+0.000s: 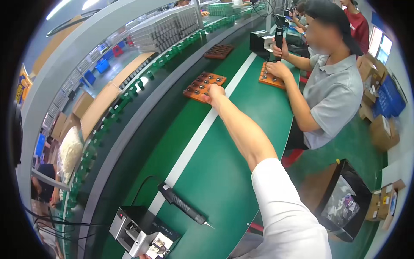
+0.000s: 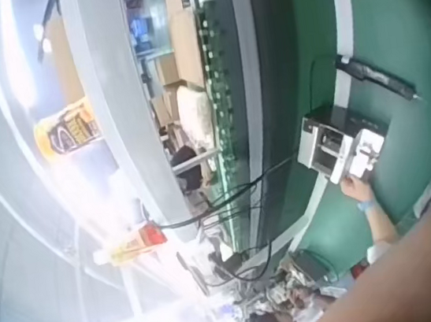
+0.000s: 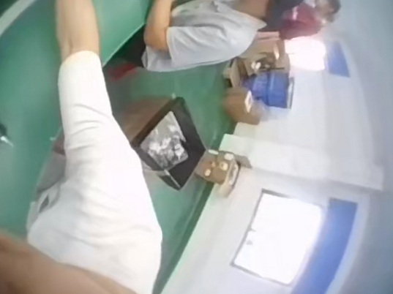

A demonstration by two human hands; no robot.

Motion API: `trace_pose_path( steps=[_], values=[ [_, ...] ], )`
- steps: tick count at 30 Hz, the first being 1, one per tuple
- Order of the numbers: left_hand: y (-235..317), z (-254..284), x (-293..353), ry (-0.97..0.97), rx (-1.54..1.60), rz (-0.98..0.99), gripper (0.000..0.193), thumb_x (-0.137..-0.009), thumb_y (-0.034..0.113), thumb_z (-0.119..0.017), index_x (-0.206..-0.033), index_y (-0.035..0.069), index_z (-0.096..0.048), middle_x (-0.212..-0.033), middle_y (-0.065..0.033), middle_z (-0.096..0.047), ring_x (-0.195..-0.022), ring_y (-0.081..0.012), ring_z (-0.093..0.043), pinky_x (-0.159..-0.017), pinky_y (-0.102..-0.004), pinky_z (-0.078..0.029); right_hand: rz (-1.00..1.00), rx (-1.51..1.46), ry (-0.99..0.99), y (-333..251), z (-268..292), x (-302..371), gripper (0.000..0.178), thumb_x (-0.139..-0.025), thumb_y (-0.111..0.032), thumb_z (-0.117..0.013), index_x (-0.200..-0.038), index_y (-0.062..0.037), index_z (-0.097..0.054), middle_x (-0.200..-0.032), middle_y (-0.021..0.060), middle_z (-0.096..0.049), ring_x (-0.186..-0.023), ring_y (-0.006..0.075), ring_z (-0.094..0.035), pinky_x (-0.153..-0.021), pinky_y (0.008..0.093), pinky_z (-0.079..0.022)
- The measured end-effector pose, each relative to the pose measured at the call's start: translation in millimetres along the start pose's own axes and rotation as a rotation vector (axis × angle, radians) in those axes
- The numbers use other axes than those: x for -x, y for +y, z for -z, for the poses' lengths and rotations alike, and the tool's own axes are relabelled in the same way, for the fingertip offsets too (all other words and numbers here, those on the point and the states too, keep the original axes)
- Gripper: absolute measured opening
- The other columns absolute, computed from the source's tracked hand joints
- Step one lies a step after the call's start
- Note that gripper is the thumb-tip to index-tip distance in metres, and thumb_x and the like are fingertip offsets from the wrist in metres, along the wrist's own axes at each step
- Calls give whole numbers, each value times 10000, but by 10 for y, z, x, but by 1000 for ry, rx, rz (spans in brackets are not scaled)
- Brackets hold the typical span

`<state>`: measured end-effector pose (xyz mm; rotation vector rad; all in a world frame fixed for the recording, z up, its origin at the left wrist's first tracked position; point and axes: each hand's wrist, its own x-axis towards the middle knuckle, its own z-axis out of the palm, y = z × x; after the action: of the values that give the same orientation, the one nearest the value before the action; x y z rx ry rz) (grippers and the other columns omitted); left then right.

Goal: Assembling circular components onto a printed circuit board using a powered screwdriver on an assembly line.

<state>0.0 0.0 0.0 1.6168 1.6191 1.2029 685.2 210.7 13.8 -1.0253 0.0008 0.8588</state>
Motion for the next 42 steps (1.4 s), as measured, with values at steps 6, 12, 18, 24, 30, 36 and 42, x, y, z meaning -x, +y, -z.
trace_pose_path(
  steps=[6,12,18,24,30,36,42],
  values=[
    [0,-214,305,11,23,67,263,-968,32,-486,-1129,-154,-580,-1072,-206,-666,-955,-255,-609,-893,-413,-492,-2,1,173,-138,184,-10,207,-947,-75,-499,-1145,-31,-541,-919,120,-608,-571,151,-602,-396,209,-424],
    [-30,-227,355,25,56,95,248,-978,45,-517,-1113,-154,-578,-1064,-201,-667,-958,-251,-615,-889,-408,-497,-71,30,188,31,95,-96,45,-969,-84,-521,-1005,-76,-547,-760,54,-560,-530,119,-539,-402,229,-402],
    [-203,-213,373,27,75,120,206,-968,24,-542,-1081,-145,-579,-1042,-196,-667,-943,-242,-621,-869,-401,-515,41,307,219,198,-13,-94,207,-980,-125,-535,-1174,-76,-587,-921,80,-661,-780,191,-638,-720,382,-539],
    [-184,-282,313,47,165,122,184,-974,18,-554,-1069,-135,-587,-1040,-192,-669,-940,-238,-623,-866,-400,-518,93,33,-7,243,-139,-325,292,-972,-72,-516,-1251,-1,-563,-1214,148,-668,-1073,302,-675,-939,453,-547],
    [-158,-205,316,-12,185,204,309,-940,72,-656,-1197,-87,-593,-1164,-193,-645,-1048,-279,-604,-938,-415,-485,184,-106,-140,295,-202,-79,270,-942,-87,-594,-1198,0,-602,-1154,132,-697,-1020,273,-718,-853,422,-619],
    [-326,-215,387,18,127,-13,204,-967,29,-542,-1078,-113,-640,-937,-117,-707,-848,-147,-628,-749,-316,-514,142,-70,-270,141,535,1164,374,-1011,-38,-453,-1364,86,-440,-1356,211,-578,-1261,336,-586,-1112,463,-468],
    [-403,-214,397,144,9,-27,185,-921,84,-592,-819,-66,-560,-673,-56,-515,-687,-115,-446,-590,-331,-406,74,97,-382,138,1055,2981,343,-981,-87,-582,-1291,43,-515,-1264,142,-641,-1135,244,-643,-1006,402,-514]
  ],
)
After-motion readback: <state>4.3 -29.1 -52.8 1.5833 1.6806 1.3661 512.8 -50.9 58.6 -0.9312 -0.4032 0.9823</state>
